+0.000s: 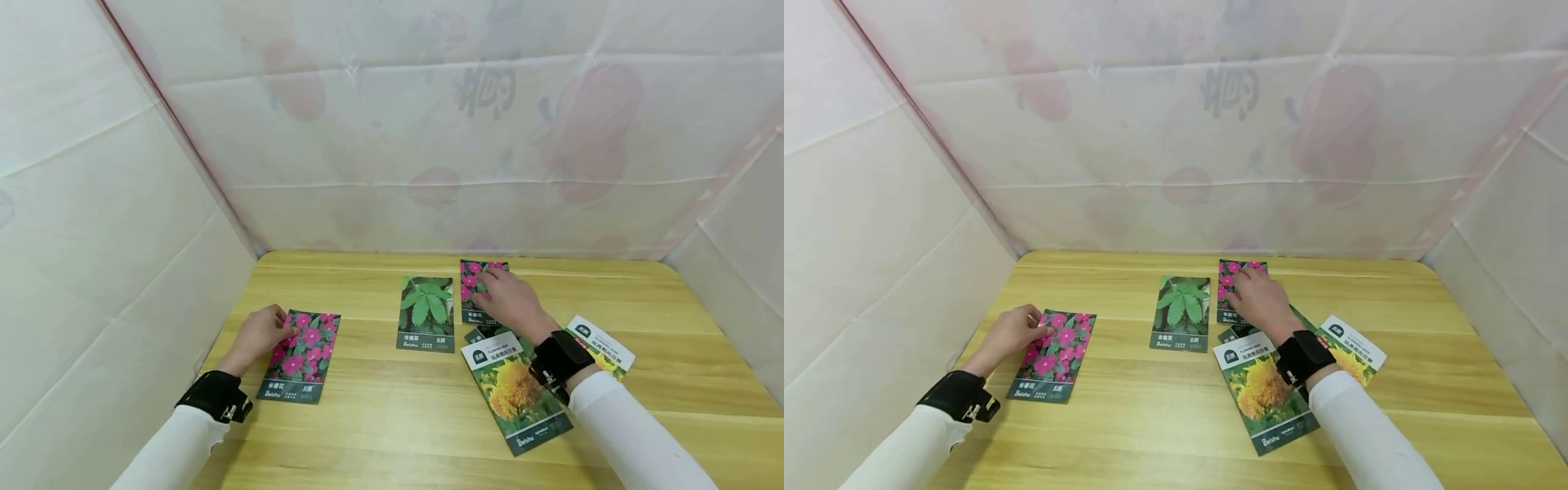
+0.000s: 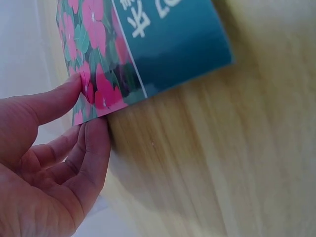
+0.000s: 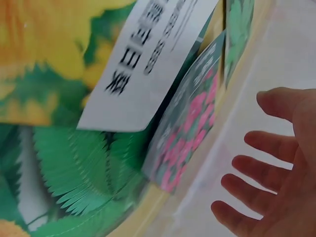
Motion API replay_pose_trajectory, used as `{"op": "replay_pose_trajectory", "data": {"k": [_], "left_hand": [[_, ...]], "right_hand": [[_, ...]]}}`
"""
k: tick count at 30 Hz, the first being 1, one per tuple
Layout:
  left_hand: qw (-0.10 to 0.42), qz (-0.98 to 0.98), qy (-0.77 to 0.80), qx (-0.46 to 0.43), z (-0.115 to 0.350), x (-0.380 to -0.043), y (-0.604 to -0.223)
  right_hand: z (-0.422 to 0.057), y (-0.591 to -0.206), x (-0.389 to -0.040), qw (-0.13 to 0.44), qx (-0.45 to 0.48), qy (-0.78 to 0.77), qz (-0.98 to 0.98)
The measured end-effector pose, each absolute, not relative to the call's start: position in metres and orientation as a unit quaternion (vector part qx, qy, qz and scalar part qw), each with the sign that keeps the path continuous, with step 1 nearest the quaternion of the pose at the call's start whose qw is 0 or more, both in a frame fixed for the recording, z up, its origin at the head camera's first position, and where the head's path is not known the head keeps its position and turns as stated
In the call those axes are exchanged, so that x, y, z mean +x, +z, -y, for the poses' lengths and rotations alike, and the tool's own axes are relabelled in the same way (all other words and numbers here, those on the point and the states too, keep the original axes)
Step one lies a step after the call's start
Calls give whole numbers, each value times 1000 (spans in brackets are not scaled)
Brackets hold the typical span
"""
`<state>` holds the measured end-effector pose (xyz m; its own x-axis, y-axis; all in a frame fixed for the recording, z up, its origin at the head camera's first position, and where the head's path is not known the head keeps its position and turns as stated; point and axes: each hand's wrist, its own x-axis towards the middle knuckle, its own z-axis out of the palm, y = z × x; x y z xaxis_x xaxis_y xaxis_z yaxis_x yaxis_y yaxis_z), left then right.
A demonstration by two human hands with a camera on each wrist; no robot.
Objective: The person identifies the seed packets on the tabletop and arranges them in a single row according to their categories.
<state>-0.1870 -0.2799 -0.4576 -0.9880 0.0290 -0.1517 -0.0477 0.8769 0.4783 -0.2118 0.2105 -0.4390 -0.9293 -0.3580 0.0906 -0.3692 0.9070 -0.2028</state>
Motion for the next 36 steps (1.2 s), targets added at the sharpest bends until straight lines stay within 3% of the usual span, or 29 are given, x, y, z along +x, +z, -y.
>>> {"op": "replay_pose_trajectory", "data": {"k": [10,15,23,36], "left_hand": [[87,-969,233,-1,279,-188,-452],[64,-968,242,15,270,-190,-448],[-16,-964,254,72,221,-206,-428],[-46,-952,273,132,144,-223,-430]], "right_hand": [[-231,-445,-222,-10,108,148,983],[-238,-446,-227,-19,83,135,987],[-241,-448,-234,-26,38,140,989],[-238,-460,-239,-14,29,111,993]]}}
